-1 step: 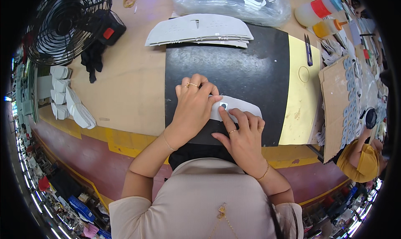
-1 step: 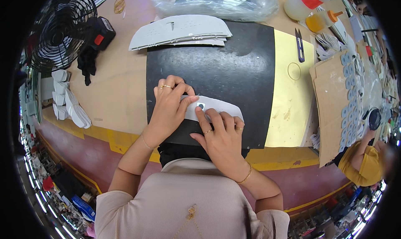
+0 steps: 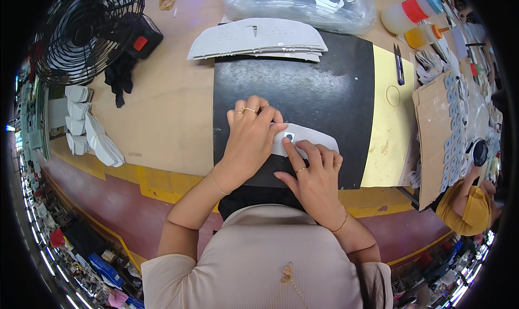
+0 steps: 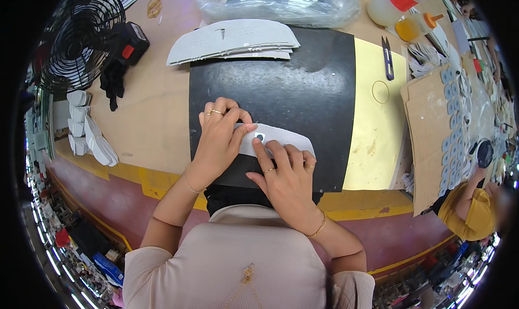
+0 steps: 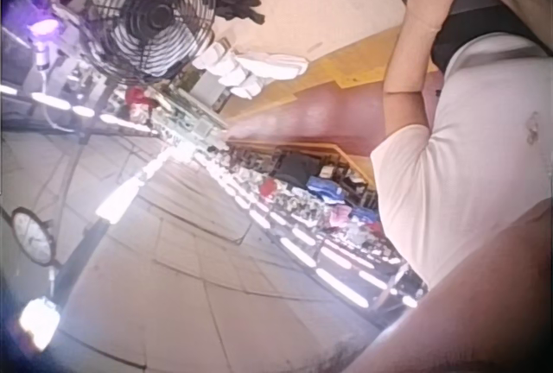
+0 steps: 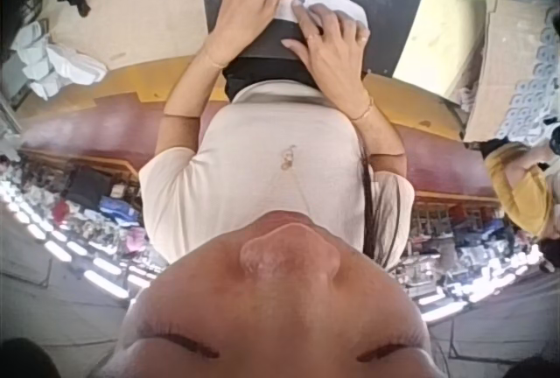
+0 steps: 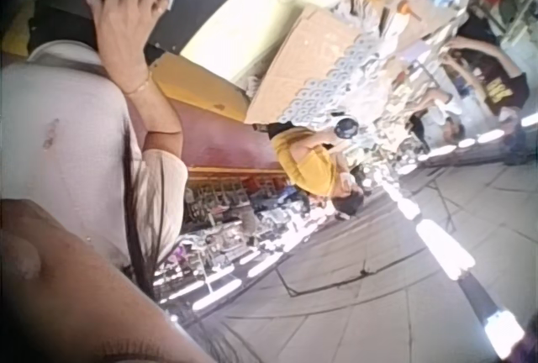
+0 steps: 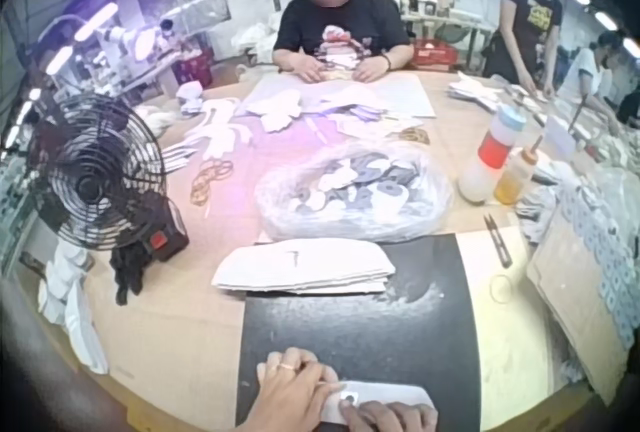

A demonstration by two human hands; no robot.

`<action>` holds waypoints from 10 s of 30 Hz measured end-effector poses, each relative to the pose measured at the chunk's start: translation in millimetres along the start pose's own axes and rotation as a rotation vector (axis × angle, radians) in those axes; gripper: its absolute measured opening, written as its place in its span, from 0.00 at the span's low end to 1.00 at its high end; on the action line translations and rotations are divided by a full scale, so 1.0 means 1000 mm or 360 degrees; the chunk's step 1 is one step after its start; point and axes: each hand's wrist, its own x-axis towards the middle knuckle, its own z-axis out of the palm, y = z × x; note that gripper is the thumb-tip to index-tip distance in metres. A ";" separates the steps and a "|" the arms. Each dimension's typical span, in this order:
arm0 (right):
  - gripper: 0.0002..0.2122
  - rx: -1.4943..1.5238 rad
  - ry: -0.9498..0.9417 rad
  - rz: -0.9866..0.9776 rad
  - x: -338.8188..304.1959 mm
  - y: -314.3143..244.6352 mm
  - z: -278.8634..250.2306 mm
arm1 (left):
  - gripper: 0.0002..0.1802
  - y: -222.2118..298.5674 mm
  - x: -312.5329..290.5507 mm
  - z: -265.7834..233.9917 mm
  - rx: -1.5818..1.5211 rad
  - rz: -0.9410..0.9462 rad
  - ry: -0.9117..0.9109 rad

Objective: The person repeatedly picks up white curved plastic pieces and small dark circular inserts, aligns the inserts into cutouts on the plastic pieces, and presses them into place. The person stacks the finished pieces on the table while coworkers perform similar tasks nearby.

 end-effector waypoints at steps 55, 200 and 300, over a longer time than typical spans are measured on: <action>0.06 0.0437 -0.0062 0.0293 0.049 0.021 -0.020 | 0.32 -0.003 -0.038 -0.012 0.0623 0.0703 -0.0213; 0.23 0.0206 -0.0253 -0.0117 0.021 0.028 -0.026 | 0.32 0.014 -0.053 0.004 0.1172 0.0599 -0.0249; 0.03 0.0929 0.0177 0.0425 -0.006 0.023 -0.023 | 0.09 0.018 -0.021 -0.036 -0.0510 -0.0121 -0.0458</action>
